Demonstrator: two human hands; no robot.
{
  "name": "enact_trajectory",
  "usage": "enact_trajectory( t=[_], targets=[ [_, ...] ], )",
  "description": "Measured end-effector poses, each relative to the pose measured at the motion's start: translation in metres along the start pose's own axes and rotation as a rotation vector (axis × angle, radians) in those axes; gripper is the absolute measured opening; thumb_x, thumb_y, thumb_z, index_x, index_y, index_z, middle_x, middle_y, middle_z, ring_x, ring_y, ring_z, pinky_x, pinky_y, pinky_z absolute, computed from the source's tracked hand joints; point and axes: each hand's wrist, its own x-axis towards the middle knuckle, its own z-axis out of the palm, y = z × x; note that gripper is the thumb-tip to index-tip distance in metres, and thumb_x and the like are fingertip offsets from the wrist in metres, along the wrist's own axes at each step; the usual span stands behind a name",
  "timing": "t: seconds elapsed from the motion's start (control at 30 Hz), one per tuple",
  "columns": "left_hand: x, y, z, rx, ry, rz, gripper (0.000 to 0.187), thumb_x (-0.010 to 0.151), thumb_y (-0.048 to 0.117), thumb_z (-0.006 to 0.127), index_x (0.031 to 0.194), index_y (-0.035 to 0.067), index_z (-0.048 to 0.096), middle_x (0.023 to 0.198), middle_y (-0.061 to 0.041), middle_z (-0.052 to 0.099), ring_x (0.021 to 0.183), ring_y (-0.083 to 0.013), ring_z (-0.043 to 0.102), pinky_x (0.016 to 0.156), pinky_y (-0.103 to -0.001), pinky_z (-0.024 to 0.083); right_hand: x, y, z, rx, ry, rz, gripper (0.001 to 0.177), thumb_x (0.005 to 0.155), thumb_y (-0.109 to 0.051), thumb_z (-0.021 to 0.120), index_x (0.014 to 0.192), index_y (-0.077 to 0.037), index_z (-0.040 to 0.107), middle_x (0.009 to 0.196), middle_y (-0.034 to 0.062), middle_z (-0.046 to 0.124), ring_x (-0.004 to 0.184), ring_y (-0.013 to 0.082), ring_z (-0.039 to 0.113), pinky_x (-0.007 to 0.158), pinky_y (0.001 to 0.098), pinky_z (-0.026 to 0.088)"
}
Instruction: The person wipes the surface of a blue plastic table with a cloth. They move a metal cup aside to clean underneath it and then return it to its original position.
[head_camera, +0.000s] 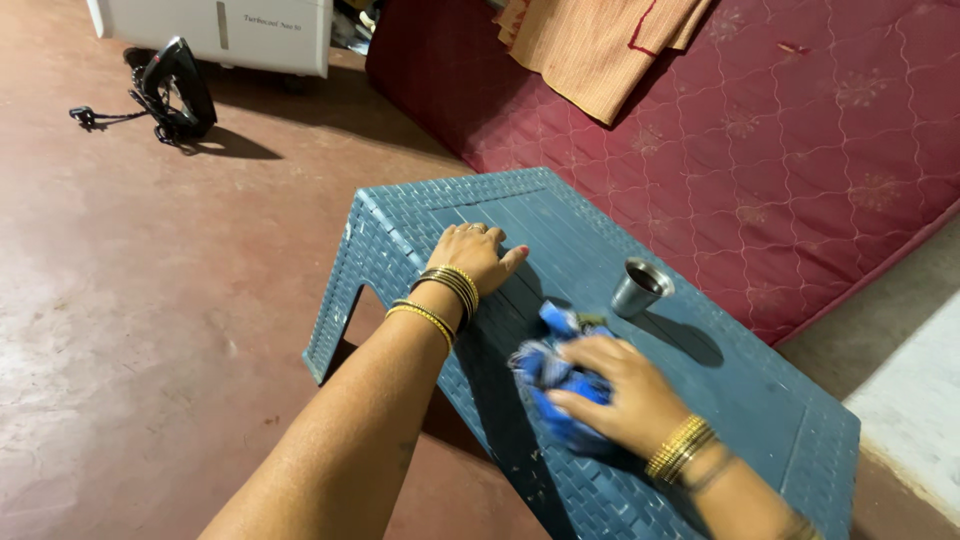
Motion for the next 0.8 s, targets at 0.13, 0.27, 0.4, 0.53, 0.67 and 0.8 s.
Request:
enact_trajectory(
  t=[0.13, 0.27, 0.4, 0.53, 0.67, 0.8],
  targets=[
    [-0.004, 0.007, 0.002, 0.202, -0.081, 0.022, 0.074, 0.094, 0.069, 0.043, 0.136, 0.010, 0.060, 0.142, -0.013, 0.055, 0.140, -0.0296, 0.042, 0.114, -0.047, 0.029, -0.078, 0.062, -0.028, -0.091, 0.084, 0.169, 0.039, 0.068, -0.031, 0.084, 0.102, -0.013, 0.077, 0.119, 0.0089, 0.073, 0.111, 0.0288, 0.070, 0.098, 0.0389, 0.052],
    [-0.004, 0.009, 0.002, 0.256, -0.135, 0.011, 0.076, 0.094, 0.071, 0.045, 0.142, 0.014, 0.058, 0.147, -0.012, 0.053, 0.144, -0.0286, 0.040, 0.117, -0.047, 0.028, -0.147, 0.138, -0.057, -0.201, 0.103, 0.525, 0.045, 0.073, -0.032, 0.082, 0.114, -0.014, 0.074, 0.117, 0.0095, 0.074, 0.109, 0.0277, 0.072, 0.099, 0.0360, 0.055],
    [-0.003, 0.009, 0.004, 0.279, -0.130, 0.014, 0.076, 0.093, 0.071, 0.047, 0.142, 0.013, 0.058, 0.148, -0.012, 0.051, 0.146, -0.0304, 0.037, 0.117, -0.048, 0.026, -0.174, 0.211, -0.061, -0.468, 0.280, 0.314, 0.067, 0.067, -0.034, 0.081, 0.128, -0.009, 0.070, 0.136, 0.0259, 0.062, 0.125, 0.0393, 0.059, 0.103, 0.0402, 0.046],
    [-0.003, 0.009, 0.002, 0.269, -0.135, 0.012, 0.076, 0.093, 0.070, 0.047, 0.143, 0.014, 0.057, 0.149, -0.012, 0.051, 0.145, -0.0307, 0.036, 0.118, -0.049, 0.025, -0.140, 0.182, -0.054, -0.284, 0.086, 0.616, 0.069, 0.075, -0.046, 0.079, 0.132, -0.008, 0.068, 0.133, 0.0196, 0.068, 0.126, 0.0361, 0.062, 0.108, 0.0417, 0.046],
    [-0.006, 0.010, -0.001, 0.256, -0.127, 0.021, 0.076, 0.092, 0.070, 0.049, 0.142, 0.013, 0.057, 0.147, -0.012, 0.052, 0.144, -0.0300, 0.038, 0.117, -0.049, 0.024, -0.078, 0.081, -0.033, -0.234, 0.001, 0.511, 0.069, 0.076, -0.054, 0.075, 0.128, -0.009, 0.067, 0.125, 0.0163, 0.069, 0.118, 0.0327, 0.066, 0.103, 0.0387, 0.051],
    [-0.007, 0.010, -0.001, 0.247, -0.112, 0.015, 0.074, 0.090, 0.069, 0.053, 0.137, 0.013, 0.062, 0.143, -0.012, 0.056, 0.141, -0.0292, 0.042, 0.115, -0.046, 0.029, -0.015, 0.008, -0.004, -0.251, 0.015, 0.283, 0.057, 0.079, -0.046, 0.075, 0.122, -0.009, 0.068, 0.119, 0.0125, 0.070, 0.114, 0.0345, 0.063, 0.099, 0.0419, 0.050]
  ],
)
